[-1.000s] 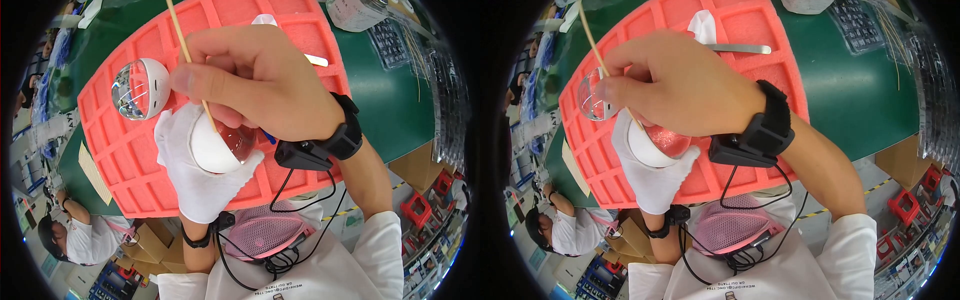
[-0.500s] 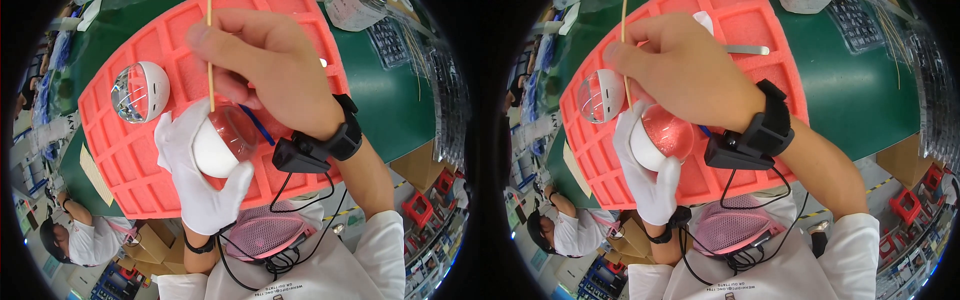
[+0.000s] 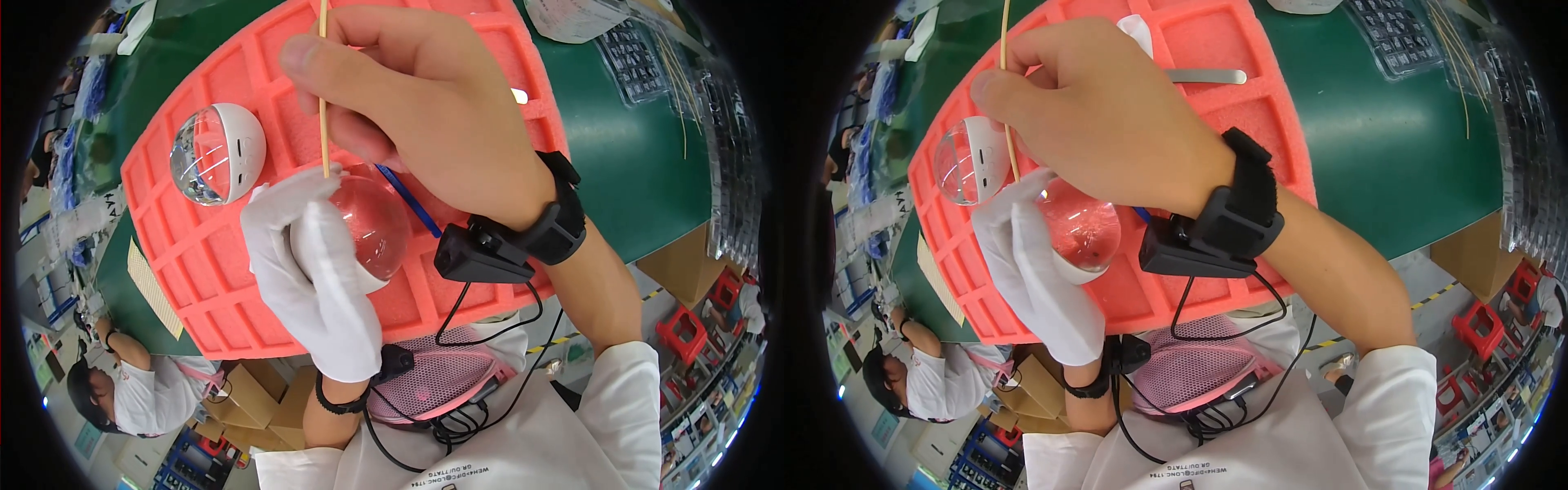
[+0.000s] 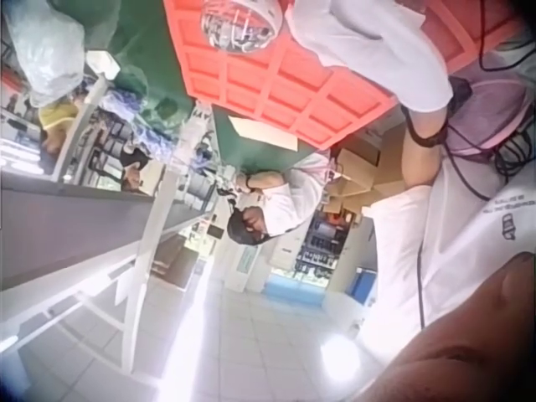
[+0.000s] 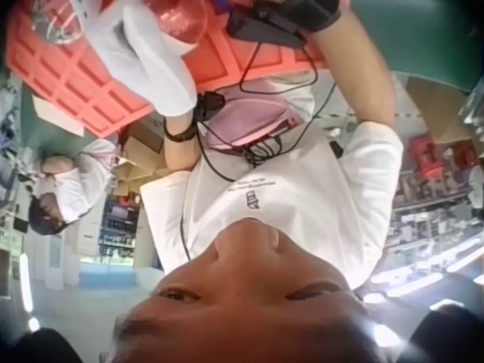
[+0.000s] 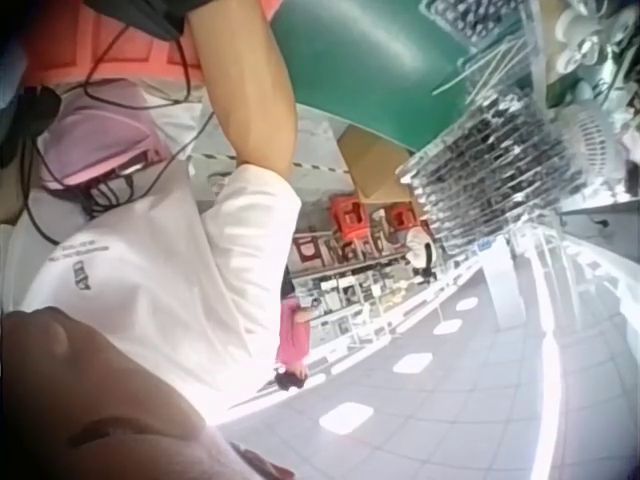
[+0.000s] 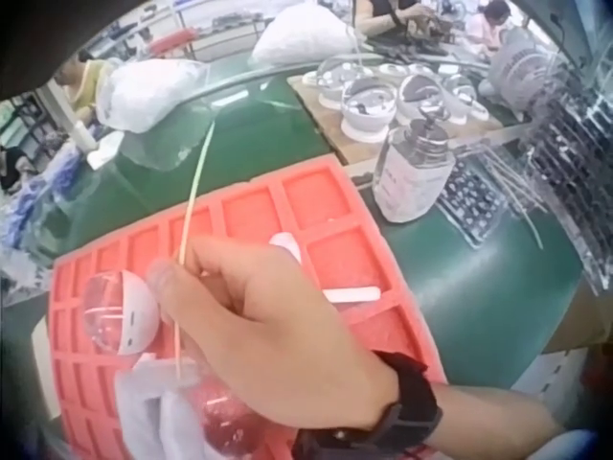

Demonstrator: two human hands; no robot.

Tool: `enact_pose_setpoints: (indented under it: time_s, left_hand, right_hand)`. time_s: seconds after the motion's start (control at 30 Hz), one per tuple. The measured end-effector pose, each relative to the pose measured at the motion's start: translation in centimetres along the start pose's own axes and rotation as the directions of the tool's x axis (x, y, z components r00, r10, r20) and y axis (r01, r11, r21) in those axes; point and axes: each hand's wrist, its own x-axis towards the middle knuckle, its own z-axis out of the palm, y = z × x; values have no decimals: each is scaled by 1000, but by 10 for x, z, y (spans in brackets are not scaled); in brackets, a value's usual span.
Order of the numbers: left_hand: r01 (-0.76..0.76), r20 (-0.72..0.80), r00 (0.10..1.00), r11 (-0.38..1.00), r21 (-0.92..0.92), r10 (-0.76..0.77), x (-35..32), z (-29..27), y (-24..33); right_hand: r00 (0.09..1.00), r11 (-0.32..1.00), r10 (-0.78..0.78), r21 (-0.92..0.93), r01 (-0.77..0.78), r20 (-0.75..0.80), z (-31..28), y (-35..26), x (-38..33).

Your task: The person cleans the interior of a white plastic housing with a toothpick and a cloth, then wipes the exterior of a glass dome. They press a small black component into the housing, join the housing and dome together, and use a blue tool to seat the components.

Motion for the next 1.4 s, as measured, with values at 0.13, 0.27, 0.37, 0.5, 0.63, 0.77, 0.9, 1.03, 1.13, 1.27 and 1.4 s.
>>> enact_pose_setpoints:
  time_s: [0.13,0.27,0.37,0.5,0.63,0.77,0.9,1.03,1.13,1.27,1.4]
  left_hand:
    - [-6,-33,999,998,-57,4,3,6,6]
    - [18,-19,1000,999,-49,-18,3,2,2]
    - [-72,-12,997,997,32,73,3,2,-1]
    - [-85,16,996,996,9,85,0,-7,-5]
    - [-242,102,969,951,192,226,-7,-27,-2]
    - [-504,434,832,798,331,345,-1,-40,-1]
    - [-454,429,868,753,477,251,7,-31,-4]
    - [-323,350,910,909,262,223,5,-31,-24]
    - [-275,276,939,933,232,208,4,-32,-25]
    - [-288,311,929,917,277,199,3,-34,-26]
    - [-308,250,936,922,234,249,2,-27,-28]
  right_hand:
    - [999,995,20,-98,-23,-36,-1,-3,0]
    - [1000,999,-12,-51,11,-20,0,3,2]
    - [1000,999,13,-36,-14,-19,1,1,1]
    - [994,958,-99,-275,82,-48,0,11,4]
    - [984,947,-161,-293,131,-77,-6,14,4]
    - [982,945,-165,-301,129,-97,-5,12,4]
    - [980,943,-170,-306,131,-104,-4,12,6]
    - [978,939,-174,-320,129,-117,-4,13,5]
    - [984,955,-129,-282,89,-126,-3,12,4]
    - [992,969,-70,-242,43,-105,-5,1,2]
    - [998,984,-29,-179,19,-57,-8,1,2]
